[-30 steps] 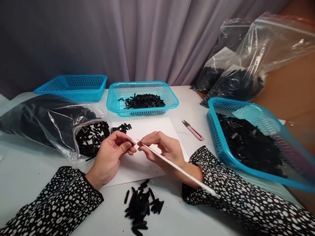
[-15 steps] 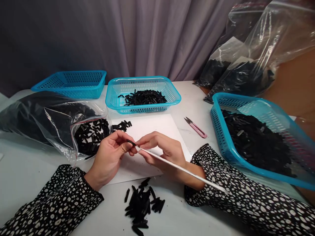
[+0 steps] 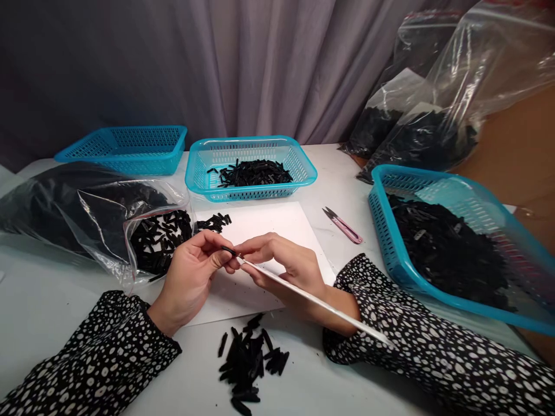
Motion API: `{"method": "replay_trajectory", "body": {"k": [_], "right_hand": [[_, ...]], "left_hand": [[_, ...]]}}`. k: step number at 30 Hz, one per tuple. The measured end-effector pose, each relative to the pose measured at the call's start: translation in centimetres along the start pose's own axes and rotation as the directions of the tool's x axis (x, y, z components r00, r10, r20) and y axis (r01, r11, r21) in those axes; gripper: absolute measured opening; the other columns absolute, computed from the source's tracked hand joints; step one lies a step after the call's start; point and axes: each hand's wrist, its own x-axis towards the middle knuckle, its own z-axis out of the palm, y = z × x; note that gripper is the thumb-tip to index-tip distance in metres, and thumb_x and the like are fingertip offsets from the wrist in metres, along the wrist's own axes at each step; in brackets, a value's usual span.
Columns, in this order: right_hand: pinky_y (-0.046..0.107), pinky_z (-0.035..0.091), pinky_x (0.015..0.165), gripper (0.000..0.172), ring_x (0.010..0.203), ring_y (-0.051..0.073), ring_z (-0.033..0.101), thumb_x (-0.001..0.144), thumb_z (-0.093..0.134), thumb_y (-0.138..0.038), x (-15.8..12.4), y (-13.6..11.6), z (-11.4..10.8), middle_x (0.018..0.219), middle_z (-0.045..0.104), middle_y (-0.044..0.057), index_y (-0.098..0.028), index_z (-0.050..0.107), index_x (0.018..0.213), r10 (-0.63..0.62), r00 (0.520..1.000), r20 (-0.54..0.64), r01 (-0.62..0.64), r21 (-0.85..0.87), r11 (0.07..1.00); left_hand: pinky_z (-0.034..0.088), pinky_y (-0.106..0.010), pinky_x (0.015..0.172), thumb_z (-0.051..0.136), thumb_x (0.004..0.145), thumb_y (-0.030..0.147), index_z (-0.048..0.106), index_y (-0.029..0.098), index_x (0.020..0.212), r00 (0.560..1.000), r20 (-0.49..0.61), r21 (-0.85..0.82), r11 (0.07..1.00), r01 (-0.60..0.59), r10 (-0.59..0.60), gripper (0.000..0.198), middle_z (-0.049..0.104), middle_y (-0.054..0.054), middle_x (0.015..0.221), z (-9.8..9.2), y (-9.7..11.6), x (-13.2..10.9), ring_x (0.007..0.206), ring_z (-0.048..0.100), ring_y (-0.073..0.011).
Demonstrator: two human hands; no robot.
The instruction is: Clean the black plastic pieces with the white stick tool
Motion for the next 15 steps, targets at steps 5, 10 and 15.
{"method": "replay_trajectory", "body": {"k": [5,10,15], "right_hand": [[0.038,0.052,0.082,0.012,0.088,0.019,0.073,0.102,0.055,-0.024,0.4,-0.2,-0.1,0.099,0.079,0.009,-0.018,0.063,0.096,-0.111,0.994,0.026,0.113,-0.153,0.982],[0.036,0.045,0.075,0.011,0.078,0.017,0.069,0.104,0.051,-0.018,0.4,0.1,0.1,0.100,0.078,0.009,-0.016,0.061,0.098,-0.241,0.969,0.045,0.241,-0.348,0.906],[0.036,0.041,0.073,0.014,0.077,0.017,0.065,0.102,0.051,-0.010,0.5,0.3,0.1,0.102,0.077,0.010,-0.017,0.056,0.091,-0.329,0.940,0.085,0.330,-0.463,0.823]], "left_hand": [[0.055,-0.018,0.057,0.095,0.061,0.028,0.076,0.018,0.070,0.997,-0.029,0.049,0.996,-0.069,0.070,0.023,0.073,0.001,0.059,-0.2,-0.3,0.1,0.055,0.067,-0.0108],[0.057,-0.018,0.058,0.092,0.066,0.023,0.074,0.018,0.073,0.992,-0.034,0.056,0.991,-0.120,0.122,0.020,0.074,0.001,0.064,0.1,-0.2,-0.5,0.056,0.069,-0.0103],[0.056,-0.016,0.056,0.093,0.064,0.024,0.070,0.019,0.075,0.997,-0.021,-0.024,0.997,-0.070,0.070,0.026,0.073,0.004,0.065,0.9,0.4,-0.8,0.055,0.068,-0.0088]]}}
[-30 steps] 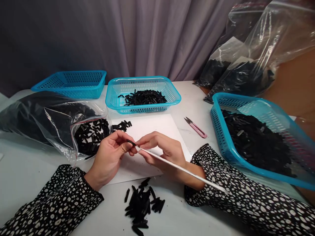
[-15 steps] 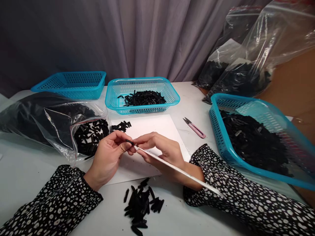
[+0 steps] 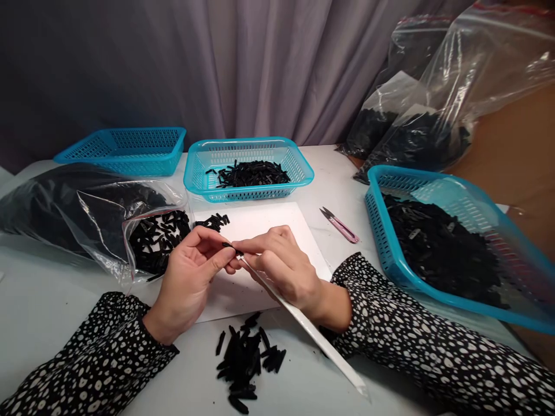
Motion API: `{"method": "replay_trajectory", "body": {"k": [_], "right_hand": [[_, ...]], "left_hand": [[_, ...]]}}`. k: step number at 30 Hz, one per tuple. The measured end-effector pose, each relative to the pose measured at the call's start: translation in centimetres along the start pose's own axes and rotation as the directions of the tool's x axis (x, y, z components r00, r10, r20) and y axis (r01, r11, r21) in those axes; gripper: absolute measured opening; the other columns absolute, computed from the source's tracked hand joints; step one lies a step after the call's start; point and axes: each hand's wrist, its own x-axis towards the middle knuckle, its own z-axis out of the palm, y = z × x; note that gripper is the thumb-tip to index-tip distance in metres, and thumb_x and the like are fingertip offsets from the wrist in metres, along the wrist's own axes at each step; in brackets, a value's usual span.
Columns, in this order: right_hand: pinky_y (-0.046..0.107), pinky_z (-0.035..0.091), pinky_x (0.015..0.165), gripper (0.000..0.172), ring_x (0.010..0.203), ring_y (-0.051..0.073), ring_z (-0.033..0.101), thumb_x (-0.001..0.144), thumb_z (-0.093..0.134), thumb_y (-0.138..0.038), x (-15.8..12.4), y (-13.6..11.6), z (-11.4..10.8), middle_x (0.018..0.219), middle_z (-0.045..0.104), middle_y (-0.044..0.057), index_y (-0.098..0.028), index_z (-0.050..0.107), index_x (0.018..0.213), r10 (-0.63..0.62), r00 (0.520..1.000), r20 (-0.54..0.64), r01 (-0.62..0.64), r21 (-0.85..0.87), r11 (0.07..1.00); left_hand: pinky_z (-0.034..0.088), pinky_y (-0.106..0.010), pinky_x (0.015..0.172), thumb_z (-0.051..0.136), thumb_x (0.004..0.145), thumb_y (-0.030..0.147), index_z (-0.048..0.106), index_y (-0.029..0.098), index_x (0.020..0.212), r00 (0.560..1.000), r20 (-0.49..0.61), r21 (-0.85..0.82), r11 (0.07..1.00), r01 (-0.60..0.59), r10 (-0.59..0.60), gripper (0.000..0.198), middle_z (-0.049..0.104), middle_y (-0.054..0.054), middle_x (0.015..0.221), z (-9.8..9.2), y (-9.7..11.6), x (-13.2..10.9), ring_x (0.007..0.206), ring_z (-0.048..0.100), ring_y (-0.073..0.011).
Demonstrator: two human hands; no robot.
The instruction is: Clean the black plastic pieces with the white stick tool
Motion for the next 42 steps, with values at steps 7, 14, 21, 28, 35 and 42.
{"method": "replay_trajectory", "body": {"k": [7,14,21,28,35,42], "right_hand": [[0.035,0.044,0.077,0.011,0.085,0.017,0.069,0.101,0.053,-0.009,-0.2,0.2,0.2,0.103,0.077,0.009,-0.019,0.056,0.096,0.028,0.999,-0.029,-0.026,0.062,0.998],[0.036,0.043,0.076,0.012,0.083,0.018,0.069,0.101,0.052,-0.009,-0.1,0.2,0.1,0.103,0.077,0.010,-0.018,0.056,0.093,0.058,0.998,-0.033,-0.056,0.052,0.997],[0.038,0.049,0.081,0.011,0.082,0.018,0.071,0.096,0.061,-0.013,0.2,-0.1,-0.3,0.101,0.079,0.009,-0.020,0.059,0.089,0.255,0.964,-0.078,-0.231,0.236,0.944],[0.038,0.050,0.075,0.010,0.081,0.019,0.073,0.095,0.063,-0.013,0.1,-1.0,-0.2,0.093,0.079,0.008,-0.020,0.060,0.089,0.208,0.975,-0.084,-0.167,0.349,0.922],[0.039,0.052,0.077,0.006,0.087,0.020,0.074,0.096,0.062,-0.017,0.0,-0.7,-0.2,0.098,0.078,0.010,-0.020,0.060,0.091,0.190,0.980,-0.068,-0.154,0.352,0.923],[0.027,0.039,0.049,0.007,0.046,0.011,0.047,0.096,0.057,-0.022,-0.1,-0.9,-0.9,0.058,0.053,-0.006,-0.021,0.058,0.089,0.472,0.880,0.057,-0.457,0.371,0.808]], "left_hand": [[0.054,-0.014,0.057,0.093,0.065,0.025,0.069,0.018,0.076,0.999,0.030,-0.014,0.999,0.035,-0.035,0.028,0.073,0.003,0.065,-0.1,0.1,0.2,0.056,0.067,-0.0075],[0.055,-0.014,0.056,0.093,0.066,0.026,0.069,0.018,0.076,0.997,0.069,0.009,0.999,0.037,-0.037,0.027,0.072,0.003,0.065,-0.2,0.0,0.2,0.056,0.068,-0.0081],[0.055,-0.014,0.055,0.094,0.064,0.025,0.068,0.017,0.073,0.996,0.080,-0.012,0.999,0.040,-0.039,0.029,0.073,0.002,0.065,-0.2,0.1,0.1,0.055,0.069,-0.0086],[0.054,-0.014,0.052,0.096,0.061,0.023,0.069,0.016,0.072,0.999,0.033,-0.089,0.995,0.046,-0.043,0.030,0.073,0.002,0.067,-0.5,0.1,0.3,0.052,0.067,-0.0081],[0.053,-0.015,0.051,0.095,0.061,0.024,0.069,0.016,0.070,0.997,0.043,-0.090,0.993,0.072,-0.068,0.029,0.072,0.002,0.065,-0.4,0.2,0.3,0.051,0.065,-0.0085],[0.052,-0.015,0.054,0.095,0.062,0.026,0.075,0.018,0.079,0.997,0.026,-0.076,0.994,0.080,-0.079,0.027,0.072,0.000,0.064,-0.5,0.2,0.3,0.054,0.066,-0.0090]]}}
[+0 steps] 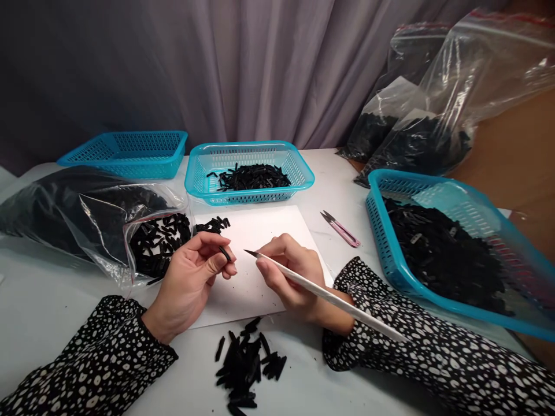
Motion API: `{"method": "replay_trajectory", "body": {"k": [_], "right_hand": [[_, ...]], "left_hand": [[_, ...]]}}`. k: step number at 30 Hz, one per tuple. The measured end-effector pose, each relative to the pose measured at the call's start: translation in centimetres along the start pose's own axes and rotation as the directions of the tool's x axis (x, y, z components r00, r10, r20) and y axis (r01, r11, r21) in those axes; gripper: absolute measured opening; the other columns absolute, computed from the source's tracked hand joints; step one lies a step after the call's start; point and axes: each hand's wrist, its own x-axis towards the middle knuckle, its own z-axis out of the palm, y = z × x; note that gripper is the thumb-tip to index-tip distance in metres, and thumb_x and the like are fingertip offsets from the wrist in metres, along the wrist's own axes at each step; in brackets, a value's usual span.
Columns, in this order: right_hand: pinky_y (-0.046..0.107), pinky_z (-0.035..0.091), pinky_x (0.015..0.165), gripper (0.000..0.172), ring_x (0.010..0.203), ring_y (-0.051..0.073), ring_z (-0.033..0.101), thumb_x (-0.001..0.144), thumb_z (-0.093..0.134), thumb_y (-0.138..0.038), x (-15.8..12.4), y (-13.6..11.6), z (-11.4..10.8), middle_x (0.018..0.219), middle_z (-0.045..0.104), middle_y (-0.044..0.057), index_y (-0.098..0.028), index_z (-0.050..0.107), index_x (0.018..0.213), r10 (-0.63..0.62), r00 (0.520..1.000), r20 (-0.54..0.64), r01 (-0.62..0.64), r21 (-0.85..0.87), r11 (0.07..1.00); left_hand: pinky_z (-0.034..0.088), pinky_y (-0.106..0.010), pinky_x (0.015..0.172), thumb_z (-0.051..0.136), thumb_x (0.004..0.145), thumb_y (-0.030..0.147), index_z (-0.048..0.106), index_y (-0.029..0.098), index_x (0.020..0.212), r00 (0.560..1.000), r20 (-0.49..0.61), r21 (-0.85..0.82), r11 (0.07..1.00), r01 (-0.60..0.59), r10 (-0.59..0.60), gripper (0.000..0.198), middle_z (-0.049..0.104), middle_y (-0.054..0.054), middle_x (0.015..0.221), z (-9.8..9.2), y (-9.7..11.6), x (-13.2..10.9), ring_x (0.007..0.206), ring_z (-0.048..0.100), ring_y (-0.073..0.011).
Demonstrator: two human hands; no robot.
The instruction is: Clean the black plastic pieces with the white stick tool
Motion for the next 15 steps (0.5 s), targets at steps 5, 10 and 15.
{"method": "replay_trajectory", "body": {"k": [5,10,15], "right_hand": [[0.031,0.048,0.062,0.035,0.053,0.014,0.050,0.107,0.031,-0.026,0.0,0.8,0.2,0.058,0.053,-0.005,-0.017,0.061,0.122,-0.396,0.900,0.183,0.405,-0.016,0.914],[0.029,0.045,0.059,0.044,0.046,0.011,0.042,0.099,0.056,-0.052,-0.4,1.7,1.0,0.048,0.037,-0.008,-0.020,0.062,0.069,-0.574,0.774,0.266,0.571,0.099,0.815],[0.032,0.049,0.065,0.033,0.067,0.015,0.059,0.093,0.066,-0.049,0.4,1.8,1.5,0.075,0.064,0.001,-0.018,0.069,0.107,0.092,0.994,0.054,-0.097,0.102,0.990]], "left_hand": [[0.057,-0.020,0.060,0.096,0.059,0.031,0.075,0.017,0.076,0.991,-0.131,0.030,1.000,-0.008,0.012,0.030,0.077,-0.003,0.069,-0.5,-0.1,0.6,0.059,0.069,-0.0121],[0.055,-0.021,0.059,0.098,0.053,0.033,0.071,0.017,0.069,0.978,-0.194,0.106,0.993,-0.059,0.078,0.035,0.077,-0.003,0.066,-0.8,-0.3,1.1,0.057,0.068,-0.0127],[0.053,-0.021,0.059,0.095,0.057,0.029,0.071,0.019,0.068,0.973,-0.147,0.207,0.967,-0.146,0.179,0.029,0.071,0.001,0.064,-0.9,-1.0,1.2,0.057,0.064,-0.0120]]}}
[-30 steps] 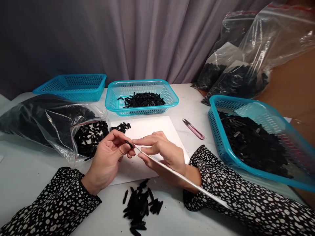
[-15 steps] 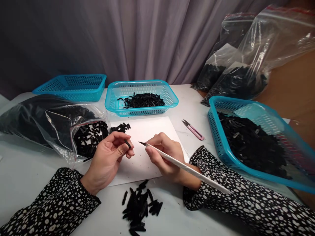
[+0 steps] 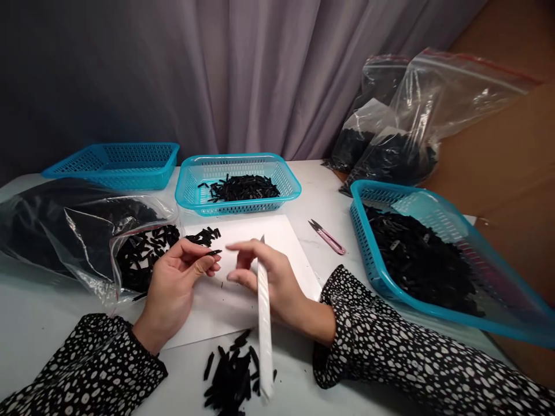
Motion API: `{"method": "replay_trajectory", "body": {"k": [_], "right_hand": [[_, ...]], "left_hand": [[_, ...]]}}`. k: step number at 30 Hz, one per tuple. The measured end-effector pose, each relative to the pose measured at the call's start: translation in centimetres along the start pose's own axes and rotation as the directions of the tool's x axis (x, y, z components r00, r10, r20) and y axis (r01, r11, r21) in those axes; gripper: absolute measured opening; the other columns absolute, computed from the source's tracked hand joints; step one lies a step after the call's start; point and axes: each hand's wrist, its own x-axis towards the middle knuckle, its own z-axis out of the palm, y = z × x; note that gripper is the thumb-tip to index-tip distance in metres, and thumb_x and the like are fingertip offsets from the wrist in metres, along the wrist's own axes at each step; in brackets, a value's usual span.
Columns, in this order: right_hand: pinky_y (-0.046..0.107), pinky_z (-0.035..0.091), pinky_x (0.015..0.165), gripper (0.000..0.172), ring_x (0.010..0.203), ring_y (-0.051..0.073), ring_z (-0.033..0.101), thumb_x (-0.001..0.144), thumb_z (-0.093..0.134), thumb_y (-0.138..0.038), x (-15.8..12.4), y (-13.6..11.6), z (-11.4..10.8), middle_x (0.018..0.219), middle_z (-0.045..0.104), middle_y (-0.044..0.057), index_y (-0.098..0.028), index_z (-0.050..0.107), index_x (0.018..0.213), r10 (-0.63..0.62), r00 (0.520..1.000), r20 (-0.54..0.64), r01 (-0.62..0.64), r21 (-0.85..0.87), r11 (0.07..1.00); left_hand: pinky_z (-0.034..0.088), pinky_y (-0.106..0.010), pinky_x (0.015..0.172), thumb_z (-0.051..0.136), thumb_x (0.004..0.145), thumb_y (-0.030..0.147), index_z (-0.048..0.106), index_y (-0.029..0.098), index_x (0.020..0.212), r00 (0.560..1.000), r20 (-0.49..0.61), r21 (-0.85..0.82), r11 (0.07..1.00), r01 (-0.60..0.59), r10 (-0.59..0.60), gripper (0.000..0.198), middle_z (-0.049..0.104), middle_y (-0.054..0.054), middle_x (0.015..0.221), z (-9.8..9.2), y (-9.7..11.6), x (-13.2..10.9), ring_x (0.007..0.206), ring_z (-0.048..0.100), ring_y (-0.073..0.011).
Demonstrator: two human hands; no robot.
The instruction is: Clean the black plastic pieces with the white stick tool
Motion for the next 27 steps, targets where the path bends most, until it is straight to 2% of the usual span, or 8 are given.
{"method": "replay_trajectory", "body": {"k": [1,3,7,8,11,14,22,27], "right_hand": [[0.030,0.050,0.062,0.036,0.066,0.015,0.059,0.091,0.069,-0.047,0.3,0.1,0.1,0.077,0.065,0.001,-0.019,0.069,0.113,0.130,0.991,0.009,-0.130,0.120,0.984],[0.027,0.046,0.054,0.031,0.058,0.013,0.054,0.086,0.074,-0.045,0.7,0.5,0.4,0.070,0.063,-0.002,-0.020,0.072,0.104,0.296,0.952,0.076,-0.305,0.334,0.892],[0.024,0.038,0.045,0.026,0.048,0.010,0.045,0.082,0.076,-0.044,1.4,1.4,0.4,0.055,0.055,-0.004,-0.019,0.070,0.078,0.435,0.897,0.078,-0.421,0.452,0.787],[0.023,0.038,0.044,0.028,0.047,0.010,0.045,0.082,0.075,-0.045,1.6,1.5,0.2,0.056,0.056,-0.004,-0.019,0.068,0.077,0.447,0.894,0.040,-0.414,0.456,0.788],[0.022,0.039,0.044,0.031,0.048,0.009,0.047,0.084,0.072,-0.048,2.2,1.9,-0.4,0.064,0.061,-0.002,-0.019,0.063,0.077,0.440,0.897,-0.051,-0.366,0.474,0.801],[0.022,0.041,0.044,0.031,0.049,0.009,0.048,0.084,0.072,-0.048,2.4,2.0,-0.8,0.067,0.062,-0.002,-0.019,0.065,0.082,0.417,0.908,-0.038,-0.347,0.488,0.801],[0.022,0.042,0.045,0.032,0.053,0.010,0.053,0.083,0.074,-0.049,1.7,1.9,-0.7,0.073,0.066,0.001,-0.018,0.074,0.093,0.394,0.918,0.040,-0.360,0.497,0.790],[0.023,0.041,0.045,0.028,0.053,0.010,0.053,0.084,0.073,-0.045,1.6,1.8,-0.6,0.072,0.065,0.000,-0.019,0.076,0.095,0.362,0.930,0.057,-0.343,0.486,0.804]], "left_hand": [[0.052,-0.021,0.058,0.094,0.060,0.027,0.071,0.019,0.068,0.999,0.028,0.031,0.999,-0.040,0.039,0.025,0.068,0.002,0.065,0.0,-0.2,0.0,0.057,0.062,-0.0115],[0.051,-0.022,0.057,0.089,0.065,0.025,0.071,0.020,0.066,0.989,0.092,0.097,0.988,-0.122,0.113,0.019,0.065,0.002,0.065,0.1,-0.3,0.1,0.058,0.060,-0.0124],[0.052,-0.029,0.064,0.080,0.075,0.025,0.071,0.023,0.070,0.937,0.248,0.354,0.877,-0.325,0.247,0.011,0.066,-0.001,0.070,-0.2,0.1,1.4,0.068,0.063,-0.0190],[0.054,-0.032,0.071,0.077,0.079,0.026,0.074,0.023,0.079,0.910,0.301,0.459,0.793,-0.400,0.284,0.004,0.069,-0.003,0.078,-0.4,0.2,2.1,0.075,0.065,-0.0211],[0.047,-0.046,0.101,0.055,0.090,0.017,0.075,0.023,0.105,0.811,0.469,0.681,0.441,-0.584,0.348,0.026,0.071,-0.013,0.117,-1.2,-0.1,4.2,0.115,0.061,-0.0305],[0.045,-0.051,0.102,0.043,0.086,0.006,0.073,0.023,0.111,0.778,0.574,0.740,0.244,-0.626,0.256,0.043,0.069,-0.015,0.126,-1.8,-1.1,5.6,0.121,0.059,-0.0328],[0.044,-0.039,0.075,0.051,0.089,0.011,0.068,0.025,0.083,0.753,0.610,0.738,0.169,-0.653,0.245,0.023,0.066,-0.007,0.082,-1.8,-1.0,5.5,0.081,0.054,-0.0275],[0.041,-0.040,0.073,0.051,0.088,0.008,0.064,0.025,0.079,0.760,0.559,0.749,0.190,-0.634,0.332,0.023,0.064,-0.007,0.078,-1.3,-0.4,5.3,0.080,0.054,-0.0283]]}}
